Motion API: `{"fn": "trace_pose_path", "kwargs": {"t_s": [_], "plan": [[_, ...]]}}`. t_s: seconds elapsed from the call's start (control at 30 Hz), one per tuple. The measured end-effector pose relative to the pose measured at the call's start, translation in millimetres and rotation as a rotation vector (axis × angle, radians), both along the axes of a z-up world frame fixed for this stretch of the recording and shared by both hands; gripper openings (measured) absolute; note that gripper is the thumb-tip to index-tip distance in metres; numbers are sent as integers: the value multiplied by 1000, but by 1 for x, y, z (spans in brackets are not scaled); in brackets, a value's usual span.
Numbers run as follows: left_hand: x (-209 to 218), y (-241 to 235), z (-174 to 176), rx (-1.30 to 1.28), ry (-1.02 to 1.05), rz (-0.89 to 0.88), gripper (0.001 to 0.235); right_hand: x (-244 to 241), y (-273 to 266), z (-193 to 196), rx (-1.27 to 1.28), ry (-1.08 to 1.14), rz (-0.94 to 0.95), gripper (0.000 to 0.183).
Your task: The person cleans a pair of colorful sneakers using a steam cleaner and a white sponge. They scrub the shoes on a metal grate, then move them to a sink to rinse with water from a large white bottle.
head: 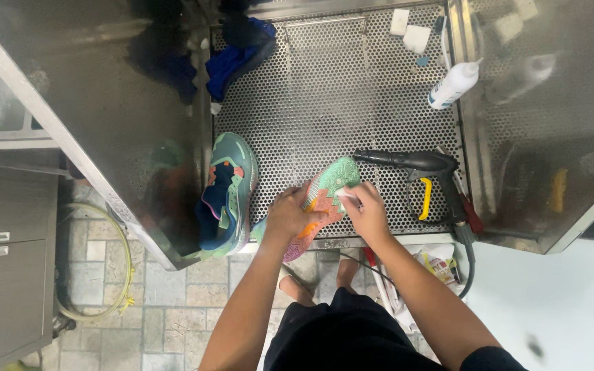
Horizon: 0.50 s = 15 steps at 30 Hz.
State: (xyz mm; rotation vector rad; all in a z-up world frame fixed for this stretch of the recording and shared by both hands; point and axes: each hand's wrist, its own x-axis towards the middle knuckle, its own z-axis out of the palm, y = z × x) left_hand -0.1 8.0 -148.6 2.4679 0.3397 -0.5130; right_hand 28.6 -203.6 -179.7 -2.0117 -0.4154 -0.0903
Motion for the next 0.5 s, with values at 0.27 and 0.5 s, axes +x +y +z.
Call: {"fn": "trace_pose_path", "kwargs": {"t_s": [0.27,0.5], "plan": [[-1,-4,5,12,-19,5,110,58,-1,-24,92,33,-145,22],[4,-2,14,-38,14,50,109,-18,1,-24,5,27,-88,18]]}}
